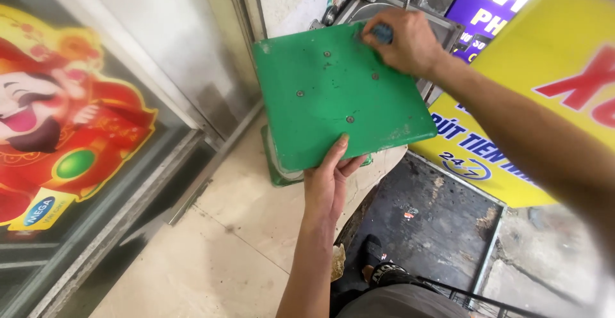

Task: Clean a mechanical kitchen scale using a wet cloth at a sink.

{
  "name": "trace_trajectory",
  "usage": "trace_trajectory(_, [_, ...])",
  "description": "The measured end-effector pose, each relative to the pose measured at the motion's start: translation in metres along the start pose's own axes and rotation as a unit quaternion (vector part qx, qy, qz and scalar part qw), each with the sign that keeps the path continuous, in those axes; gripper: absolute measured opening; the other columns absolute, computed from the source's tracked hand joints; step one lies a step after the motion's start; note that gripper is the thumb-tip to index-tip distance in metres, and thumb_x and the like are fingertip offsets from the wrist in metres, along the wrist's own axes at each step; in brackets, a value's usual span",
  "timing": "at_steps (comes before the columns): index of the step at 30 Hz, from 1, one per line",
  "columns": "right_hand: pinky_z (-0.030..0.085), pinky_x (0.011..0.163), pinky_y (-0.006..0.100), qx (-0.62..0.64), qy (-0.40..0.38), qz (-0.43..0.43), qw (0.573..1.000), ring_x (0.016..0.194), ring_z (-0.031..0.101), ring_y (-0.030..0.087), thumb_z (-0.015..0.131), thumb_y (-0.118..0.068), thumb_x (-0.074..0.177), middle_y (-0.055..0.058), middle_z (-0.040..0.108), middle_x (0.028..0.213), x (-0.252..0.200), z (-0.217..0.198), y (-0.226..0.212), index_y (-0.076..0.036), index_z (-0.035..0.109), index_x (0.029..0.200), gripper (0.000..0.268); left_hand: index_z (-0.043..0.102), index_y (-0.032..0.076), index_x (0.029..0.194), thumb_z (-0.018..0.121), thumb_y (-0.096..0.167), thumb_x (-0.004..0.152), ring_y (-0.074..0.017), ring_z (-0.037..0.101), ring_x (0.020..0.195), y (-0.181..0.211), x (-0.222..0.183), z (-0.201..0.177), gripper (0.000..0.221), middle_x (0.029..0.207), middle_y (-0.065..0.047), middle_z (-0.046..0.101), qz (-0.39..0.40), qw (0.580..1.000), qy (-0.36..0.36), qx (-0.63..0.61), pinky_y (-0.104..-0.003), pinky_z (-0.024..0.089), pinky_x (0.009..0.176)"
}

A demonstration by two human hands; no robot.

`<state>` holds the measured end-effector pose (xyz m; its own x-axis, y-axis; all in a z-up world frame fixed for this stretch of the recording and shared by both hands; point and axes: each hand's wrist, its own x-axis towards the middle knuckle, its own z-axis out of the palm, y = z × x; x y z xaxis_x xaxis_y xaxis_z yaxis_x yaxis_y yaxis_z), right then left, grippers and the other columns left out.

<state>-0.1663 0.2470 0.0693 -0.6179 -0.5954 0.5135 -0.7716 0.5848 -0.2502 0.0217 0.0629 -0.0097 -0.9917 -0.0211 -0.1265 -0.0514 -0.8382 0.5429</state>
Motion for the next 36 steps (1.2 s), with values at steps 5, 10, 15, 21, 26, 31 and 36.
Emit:
trace_trajectory(5, [0.06, 0.079, 0.039, 0.015, -0.022, -0.052, 0.998, 0.088, 0.075, 0.028, 0.077, -0.01, 0.091, 0.013, 0.076, 0.102, 0.003, 0.004, 0.006, -0.006, 0.074, 0.103, 0.013, 0.056, -0.002, 0.135, 0.07, 0.005, 0.092, -0.0275, 0.073, 0.105, -0.003, 0.003, -0.003, 0.045, 0.123, -0.016, 0.068, 0.004, 1.0, 0.013, -0.003, -0.043, 0.066, 0.086])
trace_trajectory(10, [0.062, 0.081, 0.04, -0.056, -0.012, -0.042, 0.997, 0.087, 0.074, 0.028, 0.074, -0.007, 0.088, 0.012, 0.076, 0.101, 0.009, 0.0, -0.005, -0.008, 0.076, 0.101, 0.013, 0.055, 0.002, 0.134, 0.07, 0.004, 0.09, -0.0251, 0.073, 0.105, 0.001, 0.001, 0.005, 0.047, 0.123, -0.013, 0.068, 0.018, 1.0, 0.007, -0.007, -0.043, 0.065, 0.087])
trace_trajectory(15, [0.061, 0.08, 0.041, -0.063, -0.043, -0.017, 0.997, 0.086, 0.074, 0.028, 0.072, -0.005, 0.089, 0.012, 0.076, 0.099, 0.013, 0.002, 0.01, -0.009, 0.077, 0.1, 0.012, 0.056, 0.0, 0.133, 0.07, 0.004, 0.091, -0.025, 0.074, 0.103, -0.002, 0.001, 0.0, 0.044, 0.121, -0.014, 0.069, 0.012, 1.0, 0.007, -0.002, -0.043, 0.065, 0.088])
trace_trajectory(21, [0.058, 0.086, 0.045, 0.004, -0.05, -0.083, 0.995, 0.092, 0.072, 0.031, 0.074, -0.009, 0.086, 0.012, 0.075, 0.099, 0.023, 0.006, -0.05, -0.008, 0.075, 0.096, 0.01, 0.058, -0.001, 0.133, 0.069, 0.004, 0.094, -0.0254, 0.074, 0.104, -0.003, 0.005, -0.005, 0.041, 0.123, -0.014, 0.069, 0.004, 1.0, -0.004, -0.011, -0.042, 0.065, 0.089])
trace_trajectory(26, [0.058, 0.086, 0.044, -0.016, -0.045, -0.098, 0.994, 0.095, 0.071, 0.034, 0.073, -0.005, 0.088, 0.013, 0.074, 0.101, 0.03, 0.014, -0.038, -0.005, 0.074, 0.097, 0.01, 0.059, -0.002, 0.131, 0.069, 0.004, 0.095, -0.0269, 0.074, 0.105, -0.001, 0.001, -0.001, 0.038, 0.123, -0.016, 0.069, 0.004, 1.0, -0.007, -0.004, -0.043, 0.064, 0.09])
trace_trajectory(31, [0.057, 0.085, 0.044, 0.008, -0.038, -0.115, 0.993, 0.095, 0.07, 0.035, 0.074, -0.005, 0.085, 0.013, 0.073, 0.1, 0.034, 0.021, -0.026, -0.005, 0.074, 0.097, 0.012, 0.059, 0.0, 0.132, 0.069, 0.004, 0.093, -0.0272, 0.072, 0.108, -0.003, -0.001, 0.0, 0.04, 0.126, -0.015, 0.068, -0.009, 1.0, -0.003, -0.015, -0.043, 0.063, 0.092])
trace_trajectory(36, [0.058, 0.084, 0.044, -0.017, -0.049, -0.11, 0.993, 0.093, 0.071, 0.033, 0.074, -0.004, 0.085, 0.011, 0.073, 0.098, 0.036, 0.021, -0.035, -0.006, 0.073, 0.094, 0.01, 0.058, 0.0, 0.132, 0.069, 0.003, 0.092, -0.0274, 0.072, 0.107, 0.002, 0.004, 0.001, 0.041, 0.125, -0.015, 0.068, -0.003, 1.0, 0.004, -0.007, -0.044, 0.063, 0.092])
